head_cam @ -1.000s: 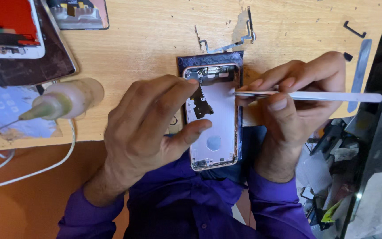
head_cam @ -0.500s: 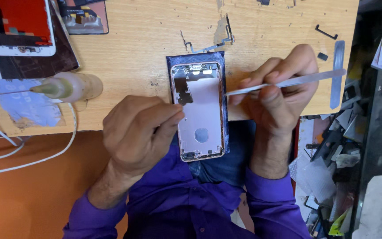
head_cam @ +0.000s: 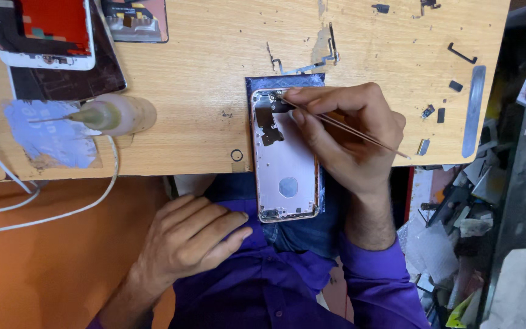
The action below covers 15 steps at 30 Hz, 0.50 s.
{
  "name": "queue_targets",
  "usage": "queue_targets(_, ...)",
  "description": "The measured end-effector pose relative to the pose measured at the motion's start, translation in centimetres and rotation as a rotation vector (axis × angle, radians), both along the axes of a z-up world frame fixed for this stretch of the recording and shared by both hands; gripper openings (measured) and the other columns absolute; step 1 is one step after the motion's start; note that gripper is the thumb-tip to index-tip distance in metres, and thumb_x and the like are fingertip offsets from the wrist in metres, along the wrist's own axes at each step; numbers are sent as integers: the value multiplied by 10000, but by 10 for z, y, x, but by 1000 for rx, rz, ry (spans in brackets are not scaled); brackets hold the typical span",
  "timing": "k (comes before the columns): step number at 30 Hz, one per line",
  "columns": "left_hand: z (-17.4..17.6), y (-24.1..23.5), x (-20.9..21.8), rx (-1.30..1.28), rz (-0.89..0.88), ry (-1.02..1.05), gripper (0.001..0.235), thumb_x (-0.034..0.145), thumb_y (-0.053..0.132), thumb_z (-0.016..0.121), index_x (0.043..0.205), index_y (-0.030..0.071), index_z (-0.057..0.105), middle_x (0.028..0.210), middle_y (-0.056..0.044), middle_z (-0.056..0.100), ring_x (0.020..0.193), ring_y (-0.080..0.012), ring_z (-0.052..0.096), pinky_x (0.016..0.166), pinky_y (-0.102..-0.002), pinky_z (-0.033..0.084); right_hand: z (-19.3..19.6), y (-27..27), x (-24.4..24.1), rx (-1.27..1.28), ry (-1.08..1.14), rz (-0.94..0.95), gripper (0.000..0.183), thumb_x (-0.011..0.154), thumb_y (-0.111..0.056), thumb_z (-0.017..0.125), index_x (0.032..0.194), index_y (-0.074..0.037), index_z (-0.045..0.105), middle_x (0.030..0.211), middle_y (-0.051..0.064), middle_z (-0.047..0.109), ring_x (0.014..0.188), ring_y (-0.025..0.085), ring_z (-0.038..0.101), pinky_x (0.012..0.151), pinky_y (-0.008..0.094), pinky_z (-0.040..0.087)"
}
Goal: The person disassembles a smartphone by removing screws and prying open the back cover. They then use tweezers to adjust internal components and reconnect ribbon cables before reassembling the device.
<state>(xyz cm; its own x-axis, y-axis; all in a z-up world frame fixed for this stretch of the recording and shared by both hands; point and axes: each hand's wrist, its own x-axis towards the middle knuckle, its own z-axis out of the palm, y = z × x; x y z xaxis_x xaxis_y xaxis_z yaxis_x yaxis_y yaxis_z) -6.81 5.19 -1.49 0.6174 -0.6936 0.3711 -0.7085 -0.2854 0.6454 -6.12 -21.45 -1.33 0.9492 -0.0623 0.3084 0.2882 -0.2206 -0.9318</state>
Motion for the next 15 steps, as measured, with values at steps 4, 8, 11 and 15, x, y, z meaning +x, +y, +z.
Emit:
queue_targets(4,9,-10,15,-109,108,-86,248,887,179,858,1055,79,705,882,-26,667,733,-199,658,630,-352,476,1,5,1,-74,-4,-43,167,1045,194,658,1084,73,549,1131,252,726,1139,238,731,1035,335,631)
queue_targets(8,13,-34,39,-22,268,-158,288,960,144,832,1201,80,688,1047,-45,650,899,-216,659,745,-372,508,1,6,1,-65,-3,-50,172,1041,199,655,1067,70,545,1138,262,726,1134,236,728,1034,336,625)
queue_targets(11,14,-46,54,16,315,-154,327,995,145,794,1289,82,666,1210,-47,638,1028,-211,650,837,-354,529,1,6,3,-48,19,-53,176,1037,198,650,1067,68,535,1144,269,723,1137,236,728,1026,337,626)
queue_targets(15,13,-48,60,38,280,-142,313,1019,131,738,1314,65,659,1265,-31,660,1100,-208,650,895,-365,521,-1,5,3,-77,12,-65,202,1039,200,656,1069,61,512,1137,269,722,1131,245,734,1019,338,634)
